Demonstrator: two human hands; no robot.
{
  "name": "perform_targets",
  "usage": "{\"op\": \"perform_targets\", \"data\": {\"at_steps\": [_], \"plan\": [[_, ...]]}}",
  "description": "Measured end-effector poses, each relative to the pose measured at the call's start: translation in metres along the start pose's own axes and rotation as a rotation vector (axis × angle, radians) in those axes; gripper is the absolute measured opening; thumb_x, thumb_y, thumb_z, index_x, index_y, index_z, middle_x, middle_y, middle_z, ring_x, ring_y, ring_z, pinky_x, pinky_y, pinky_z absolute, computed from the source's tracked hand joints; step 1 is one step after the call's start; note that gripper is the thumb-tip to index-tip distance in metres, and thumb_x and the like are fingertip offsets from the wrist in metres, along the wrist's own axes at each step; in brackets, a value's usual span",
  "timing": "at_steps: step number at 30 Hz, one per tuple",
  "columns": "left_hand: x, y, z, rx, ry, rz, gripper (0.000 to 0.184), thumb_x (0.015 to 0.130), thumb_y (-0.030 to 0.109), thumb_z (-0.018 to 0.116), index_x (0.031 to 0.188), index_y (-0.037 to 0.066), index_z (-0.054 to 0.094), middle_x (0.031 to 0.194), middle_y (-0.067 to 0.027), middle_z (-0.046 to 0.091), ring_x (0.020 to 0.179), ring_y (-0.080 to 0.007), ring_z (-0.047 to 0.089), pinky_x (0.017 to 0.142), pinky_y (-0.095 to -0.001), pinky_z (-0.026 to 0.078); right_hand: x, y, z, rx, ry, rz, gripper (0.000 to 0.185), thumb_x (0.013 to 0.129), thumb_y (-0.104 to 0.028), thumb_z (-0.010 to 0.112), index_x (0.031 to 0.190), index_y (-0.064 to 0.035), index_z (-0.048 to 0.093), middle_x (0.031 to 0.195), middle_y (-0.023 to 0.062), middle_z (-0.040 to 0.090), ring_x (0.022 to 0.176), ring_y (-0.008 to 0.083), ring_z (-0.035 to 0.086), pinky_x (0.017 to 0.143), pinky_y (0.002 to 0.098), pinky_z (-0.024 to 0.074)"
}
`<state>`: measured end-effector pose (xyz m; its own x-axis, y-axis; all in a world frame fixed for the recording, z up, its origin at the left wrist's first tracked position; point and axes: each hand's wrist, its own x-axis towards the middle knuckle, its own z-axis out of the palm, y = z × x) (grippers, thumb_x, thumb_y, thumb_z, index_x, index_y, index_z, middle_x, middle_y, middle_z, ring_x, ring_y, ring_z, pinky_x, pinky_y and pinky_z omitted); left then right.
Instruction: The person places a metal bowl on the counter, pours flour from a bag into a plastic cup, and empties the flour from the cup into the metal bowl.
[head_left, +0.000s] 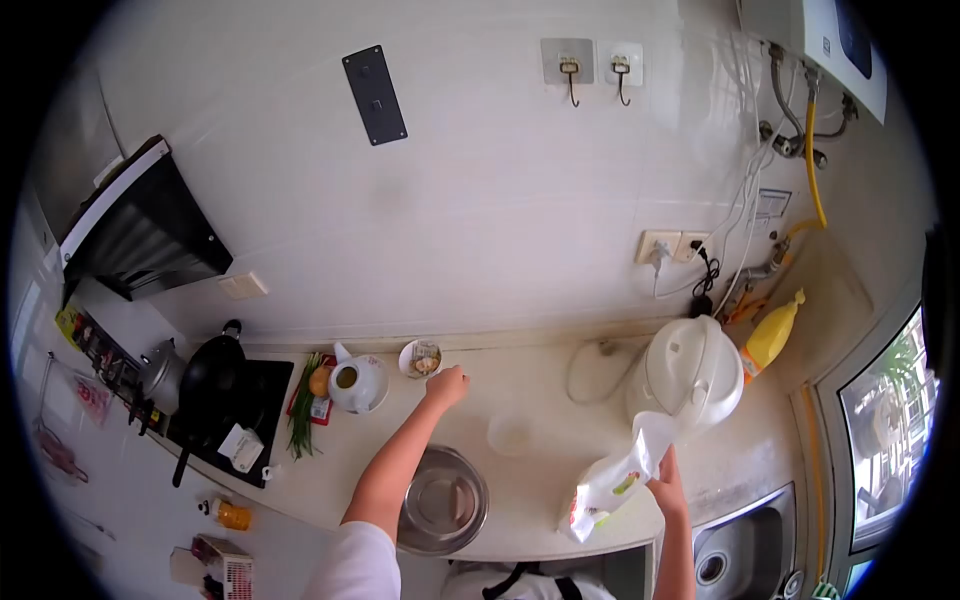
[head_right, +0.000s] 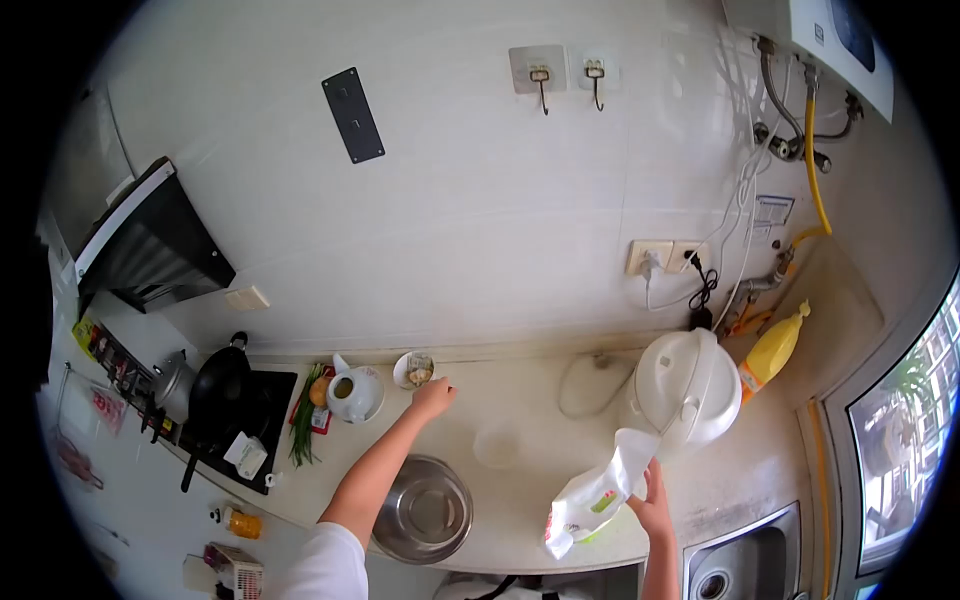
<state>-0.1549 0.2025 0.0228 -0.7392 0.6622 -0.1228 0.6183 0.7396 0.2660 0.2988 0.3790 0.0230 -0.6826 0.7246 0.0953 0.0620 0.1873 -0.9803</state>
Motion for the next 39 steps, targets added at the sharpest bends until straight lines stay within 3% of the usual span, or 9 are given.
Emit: {"op": "perform_targets", "data": {"at_steps": [4,8,15,19,23,27,33,36,39], "plan": [[0.06,-0.002,0.03,-0.107,-0.058,-0.105,0.045,0.086,0.032,0.054,0.116,-0.001,0.051,0.109,-0.0216,0.061,0.102,-0.0377,0.058,0.088,-0.0462,0.045,0.019,-0.012,-0.015,0.052,-0.159,0.162,0.054,0.073,-0.003,0.07,0.124,-0.0037,0.05,0.116,0.0043,0.056,0.11,0.0149,0.05,0.094,0.0327,0.0406],[0.012,0.061,0.01,-0.346,0.19,0.163,0.053,0.085,0.035,0.06,0.12,-0.003,0.047,0.116,-0.0218,0.057,0.106,-0.0375,0.055,0.09,-0.0424,0.044,0.029,-0.038,-0.011,-0.053,-0.174,0.063,0.044,0.077,-0.007,0.066,0.119,-0.0026,0.054,0.114,0.0068,0.058,0.105,0.0144,0.052,0.089,0.0329,0.0435],[-0.245,0.226,-0.071,-0.261,0.195,0.955,0.066,0.07,0.052,0.07,0.11,0.003,0.052,0.108,-0.0094,0.053,0.099,-0.0253,0.052,0.088,-0.042,0.035,-0.006,-0.024,0.011,-0.18,0.368,0.088,0.015,0.075,-0.009,0.066,0.08,0.0037,0.06,0.07,0.0082,0.058,0.064,0.013,0.053,0.058,0.0293,0.0415],[-0.244,0.254,-0.023,0.039,0.274,0.896,0.074,0.065,0.053,0.072,0.115,0.004,0.05,0.111,-0.0111,0.048,0.098,-0.0255,0.05,0.09,-0.0409,0.034,-0.035,-0.053,0.017,-0.327,0.691,0.092,0.019,0.074,-0.009,0.067,0.067,0.0042,0.055,0.06,0.0092,0.048,0.053,0.0136,0.043,0.05,0.0327,0.0337],[-0.214,0.25,0.007,0.073,0.336,0.977,0.026,0.077,0.026,0.065,0.09,0.004,0.06,0.086,-0.0072,0.061,0.085,-0.0212,0.058,0.091,-0.0419,0.035,-0.064,-0.067,0.014,-0.36,0.763,-0.037,0.02,0.074,-0.011,0.072,0.071,0.0041,0.059,0.063,0.0081,0.05,0.053,0.014,0.044,0.049,0.0321,0.0339],[-0.195,0.258,-0.045,-0.245,0.269,1.069,0.008,0.081,0.016,0.06,0.081,0.009,0.064,0.069,-0.0029,0.062,0.075,-0.0175,0.06,0.091,-0.0414,0.037,-0.086,-0.059,0.006,-0.124,0.72,-0.031,0.018,0.075,-0.013,0.073,0.079,0.0019,0.065,0.075,0.0053,0.058,0.062,0.0154,0.053,0.056,0.0294,0.0426],[-0.175,0.3,-0.132,0.242,-0.285,1.053,0.008,0.08,0.013,0.06,0.085,0.01,0.066,0.074,-0.0046,0.063,0.078,-0.0196,0.061,0.094,-0.0436,0.035,-0.131,0.0,-0.018,-0.266,0.152,0.143,0.084,0.056,-0.017,0.084,0.129,-0.004,0.044,0.127,0.0157,0.047,0.125,0.0312,0.038,0.104,0.0396,0.0309],[-0.174,0.309,-0.077,0.018,0.205,1.346,0.008,0.079,0.014,0.06,0.083,0.008,0.064,0.079,-0.0094,0.062,0.075,-0.0245,0.061,0.087,-0.0409,0.041,-0.142,0.043,-0.012,-0.353,0.008,0.17,0.083,0.055,-0.016,0.084,0.128,-0.004,0.045,0.128,0.0162,0.047,0.125,0.0325,0.039,0.104,0.0395,0.0318],[-0.196,0.334,-0.083,-0.147,-0.401,1.163,0.01,0.078,0.015,0.061,0.081,0.005,0.062,0.081,-0.0133,0.06,0.072,-0.0274,0.06,0.073,-0.037,0.047,-0.145,0.058,-0.011,-0.306,-0.015,0.266,0.082,0.055,-0.015,0.083,0.128,-0.004,0.045,0.13,0.0161,0.047,0.125,0.0324,0.04,0.104,0.0388,0.0322]]}}
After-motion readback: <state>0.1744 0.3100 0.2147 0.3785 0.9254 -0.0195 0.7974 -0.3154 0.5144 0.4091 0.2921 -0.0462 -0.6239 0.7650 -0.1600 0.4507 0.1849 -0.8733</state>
